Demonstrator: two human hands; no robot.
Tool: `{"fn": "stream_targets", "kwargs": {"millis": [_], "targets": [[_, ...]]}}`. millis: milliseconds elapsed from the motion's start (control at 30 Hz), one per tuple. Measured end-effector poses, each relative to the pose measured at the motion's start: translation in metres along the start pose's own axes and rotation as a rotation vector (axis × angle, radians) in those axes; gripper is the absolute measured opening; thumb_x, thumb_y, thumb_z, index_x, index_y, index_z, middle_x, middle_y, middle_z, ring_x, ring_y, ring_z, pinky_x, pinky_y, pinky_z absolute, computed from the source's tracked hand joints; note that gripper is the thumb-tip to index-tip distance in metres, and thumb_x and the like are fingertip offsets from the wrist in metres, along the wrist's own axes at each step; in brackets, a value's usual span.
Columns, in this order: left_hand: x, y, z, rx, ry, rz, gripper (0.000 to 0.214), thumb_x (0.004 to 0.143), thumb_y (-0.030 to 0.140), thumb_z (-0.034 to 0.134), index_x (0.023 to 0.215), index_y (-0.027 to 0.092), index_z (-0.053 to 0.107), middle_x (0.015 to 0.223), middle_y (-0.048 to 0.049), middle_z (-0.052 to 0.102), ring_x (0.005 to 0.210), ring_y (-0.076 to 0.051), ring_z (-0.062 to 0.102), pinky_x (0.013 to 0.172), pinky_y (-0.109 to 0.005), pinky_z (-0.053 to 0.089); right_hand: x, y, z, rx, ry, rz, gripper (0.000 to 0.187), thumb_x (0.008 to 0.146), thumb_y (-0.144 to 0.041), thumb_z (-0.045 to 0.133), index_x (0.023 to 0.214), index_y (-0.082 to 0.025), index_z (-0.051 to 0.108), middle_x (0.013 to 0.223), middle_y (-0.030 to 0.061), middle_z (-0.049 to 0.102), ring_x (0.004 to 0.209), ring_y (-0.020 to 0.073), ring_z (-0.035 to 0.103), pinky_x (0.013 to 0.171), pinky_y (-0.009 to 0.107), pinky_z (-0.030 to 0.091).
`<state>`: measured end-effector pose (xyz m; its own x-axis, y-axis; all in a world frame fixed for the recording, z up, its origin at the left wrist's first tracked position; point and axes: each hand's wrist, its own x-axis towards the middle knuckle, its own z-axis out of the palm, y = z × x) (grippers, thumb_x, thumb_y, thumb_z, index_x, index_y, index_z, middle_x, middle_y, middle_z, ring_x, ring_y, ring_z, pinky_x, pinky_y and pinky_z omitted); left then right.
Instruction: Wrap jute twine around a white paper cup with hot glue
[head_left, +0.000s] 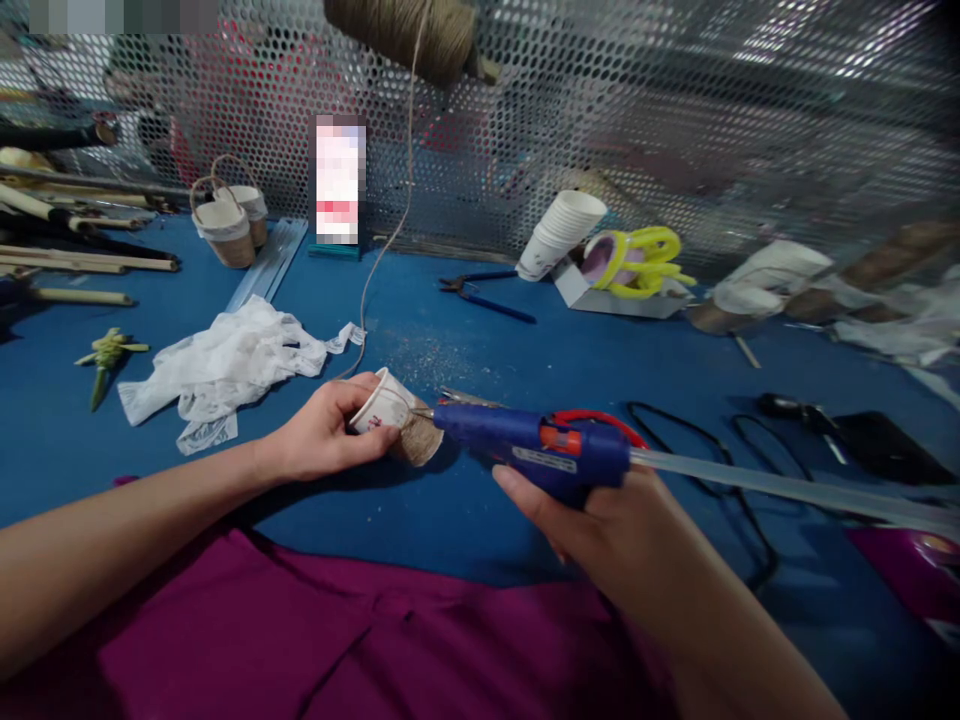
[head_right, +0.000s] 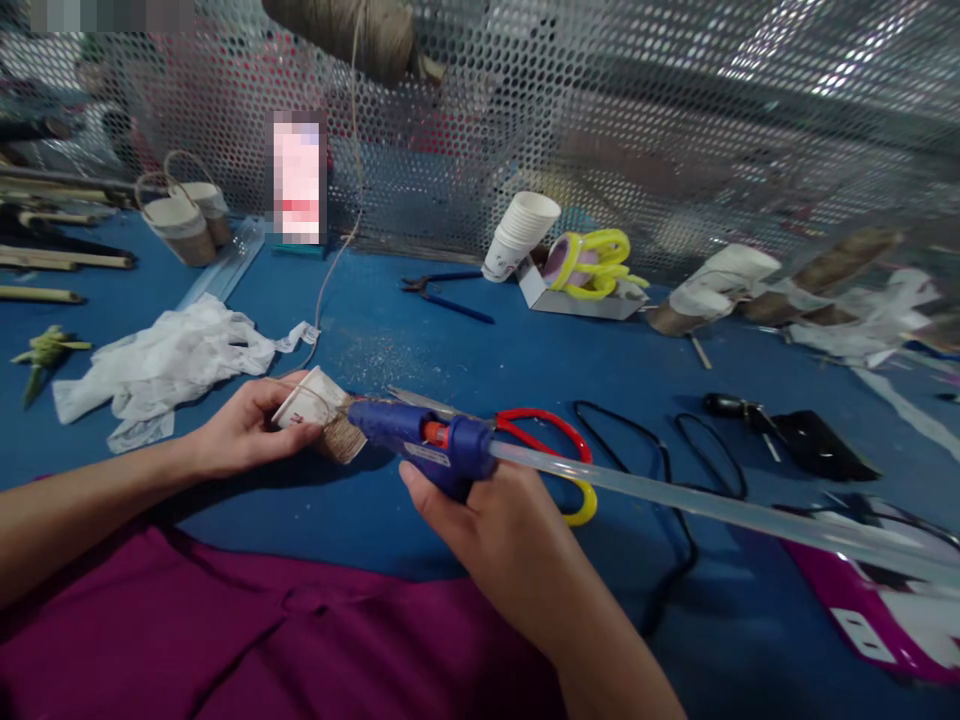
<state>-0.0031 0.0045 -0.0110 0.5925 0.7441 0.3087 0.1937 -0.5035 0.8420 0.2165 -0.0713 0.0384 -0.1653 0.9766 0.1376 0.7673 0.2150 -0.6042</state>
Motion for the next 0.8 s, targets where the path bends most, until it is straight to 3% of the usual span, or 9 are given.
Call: {"fn": "stream_targets", "kwargs": {"millis": [200,333,400,500,567,667,800], "targets": [[-0.0001,0.0017,-0.0004,-0.021,-0.017,-0.026,0.017,0.075,0.021,0.050,0.064,0.012,0.058,0.072,-0.0064,0.060,0.072,-0.015,0.054,0.064,-0.025,0.043,-0.0034,0.0016,0.0019,0.070,-0.078,0.005,0.017,0.079,-0.034,0.052,0.071,-0.022,0.061,0.065,0.0005,0.065,0.069,0.0181,0.063,0.070,0.028,0.050],[-0.0006,0.0021,-0.0005,-0.021,-0.020,-0.008,0.016,0.076,0.019,0.050,0.063,0.012,0.058,0.070,-0.0047,0.059,0.072,-0.014,0.053,0.068,-0.026,0.043,-0.0043,0.0025,0.0019,0.066,-0.088,0.050,0.028,0.079,-0.036,0.051,0.055,-0.022,0.053,0.047,-0.0015,0.057,0.052,0.0152,0.058,0.054,0.025,0.048],[-0.0006,0.0018,-0.0005,-0.008,-0.012,0.006,0.016,0.075,0.018,0.050,0.062,0.012,0.057,0.069,-0.0043,0.059,0.072,-0.013,0.052,0.069,-0.025,0.043,-0.0043,0.0023,0.0018,0.059,-0.072,0.048,0.029,0.079,-0.037,0.051,0.054,-0.022,0.052,0.045,-0.0019,0.055,0.051,0.0147,0.058,0.054,0.024,0.048],[-0.0005,0.0014,-0.0004,-0.010,-0.019,0.014,0.015,0.076,0.019,0.050,0.065,0.012,0.058,0.072,-0.0048,0.060,0.072,-0.013,0.053,0.066,-0.024,0.043,-0.0048,0.0022,0.0026,0.061,-0.072,-0.001,0.018,0.080,-0.036,0.052,0.074,-0.022,0.061,0.067,0.0008,0.066,0.070,0.0173,0.062,0.070,0.027,0.050],[-0.0005,0.0011,-0.0003,-0.011,-0.017,0.012,0.015,0.076,0.019,0.050,0.067,0.012,0.059,0.074,-0.0054,0.061,0.072,-0.013,0.053,0.065,-0.024,0.043,-0.0050,0.0024,0.0036,0.067,-0.088,-0.014,0.017,0.080,-0.034,0.052,0.082,-0.022,0.062,0.074,0.0011,0.067,0.073,0.0173,0.063,0.072,0.027,0.050],[-0.0006,0.0008,-0.0002,0.000,-0.011,0.013,0.016,0.076,0.018,0.050,0.065,0.011,0.059,0.073,-0.0062,0.061,0.071,-0.013,0.053,0.065,-0.024,0.043,-0.0041,0.0030,0.0040,0.071,-0.078,-0.005,0.017,0.079,-0.034,0.052,0.071,-0.022,0.061,0.058,-0.0012,0.063,0.061,0.0154,0.061,0.064,0.025,0.050],[-0.0007,0.0012,-0.0004,0.024,-0.016,0.038,0.016,0.076,0.018,0.050,0.063,0.012,0.057,0.070,-0.0056,0.059,0.070,-0.013,0.052,0.065,-0.025,0.043,-0.0010,0.0027,0.0018,0.021,-0.019,0.007,0.024,0.078,-0.035,0.053,0.058,-0.023,0.056,0.036,-0.0044,0.046,0.047,0.0142,0.055,0.050,0.024,0.046]]}}
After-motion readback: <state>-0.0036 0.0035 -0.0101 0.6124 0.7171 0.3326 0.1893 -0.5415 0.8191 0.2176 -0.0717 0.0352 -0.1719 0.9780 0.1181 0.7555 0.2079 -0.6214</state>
